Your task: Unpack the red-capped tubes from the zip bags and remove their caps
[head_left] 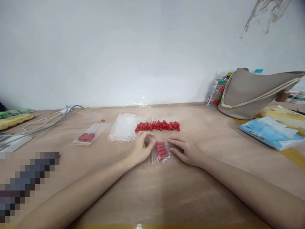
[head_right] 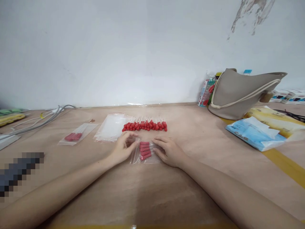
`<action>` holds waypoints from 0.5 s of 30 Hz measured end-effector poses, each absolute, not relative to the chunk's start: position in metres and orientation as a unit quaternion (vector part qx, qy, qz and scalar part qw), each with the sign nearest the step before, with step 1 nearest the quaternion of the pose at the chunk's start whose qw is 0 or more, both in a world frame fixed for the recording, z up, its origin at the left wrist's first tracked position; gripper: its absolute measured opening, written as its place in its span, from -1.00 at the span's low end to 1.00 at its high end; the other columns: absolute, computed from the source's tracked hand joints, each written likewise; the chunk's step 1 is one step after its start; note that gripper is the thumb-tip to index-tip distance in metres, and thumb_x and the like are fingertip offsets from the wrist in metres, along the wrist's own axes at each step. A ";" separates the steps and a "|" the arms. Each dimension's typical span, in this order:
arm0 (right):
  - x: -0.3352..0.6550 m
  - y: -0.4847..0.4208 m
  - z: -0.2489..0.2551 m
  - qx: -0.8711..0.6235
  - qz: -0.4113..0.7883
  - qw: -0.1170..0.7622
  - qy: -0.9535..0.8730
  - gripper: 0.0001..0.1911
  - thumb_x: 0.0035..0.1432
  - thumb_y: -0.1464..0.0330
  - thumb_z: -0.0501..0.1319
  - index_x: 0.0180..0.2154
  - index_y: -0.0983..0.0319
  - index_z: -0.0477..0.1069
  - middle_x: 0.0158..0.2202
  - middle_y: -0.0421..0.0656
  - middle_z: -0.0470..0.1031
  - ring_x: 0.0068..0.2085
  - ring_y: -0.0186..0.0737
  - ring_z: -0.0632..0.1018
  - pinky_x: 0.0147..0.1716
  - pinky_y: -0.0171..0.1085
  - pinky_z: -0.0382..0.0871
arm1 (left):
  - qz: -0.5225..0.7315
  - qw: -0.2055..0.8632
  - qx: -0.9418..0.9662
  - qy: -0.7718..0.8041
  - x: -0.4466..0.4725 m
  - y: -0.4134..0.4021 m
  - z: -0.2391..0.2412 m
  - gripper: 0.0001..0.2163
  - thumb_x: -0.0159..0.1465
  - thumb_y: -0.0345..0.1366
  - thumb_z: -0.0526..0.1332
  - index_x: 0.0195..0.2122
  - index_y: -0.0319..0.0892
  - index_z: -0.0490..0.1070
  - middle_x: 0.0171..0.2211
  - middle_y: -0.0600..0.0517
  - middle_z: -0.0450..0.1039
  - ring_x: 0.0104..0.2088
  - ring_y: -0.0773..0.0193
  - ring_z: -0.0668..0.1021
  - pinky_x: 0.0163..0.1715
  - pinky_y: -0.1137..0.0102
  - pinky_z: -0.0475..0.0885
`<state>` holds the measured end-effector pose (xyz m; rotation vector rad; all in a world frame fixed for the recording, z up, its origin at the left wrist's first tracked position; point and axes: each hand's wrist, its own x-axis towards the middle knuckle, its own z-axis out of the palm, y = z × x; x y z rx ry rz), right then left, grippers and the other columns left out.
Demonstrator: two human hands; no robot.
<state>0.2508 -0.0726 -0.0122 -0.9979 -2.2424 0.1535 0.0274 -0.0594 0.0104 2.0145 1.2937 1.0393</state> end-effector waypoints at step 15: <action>0.250 -0.072 -0.008 -0.386 0.053 0.312 -0.866 -0.67 0.18 0.27 0.03 -0.05 0.22 0.34 -0.10 -0.04 0.44 -0.11 -0.14 0.45 -0.14 -0.12 0.35 | 0.330 0.669 0.461 0.481 0.018 -0.058 0.018 -0.55 -0.08 -0.46 0.41 -0.19 -0.22 0.25 -0.53 0.12 0.41 -0.45 0.35 0.55 -0.31 0.41 0.45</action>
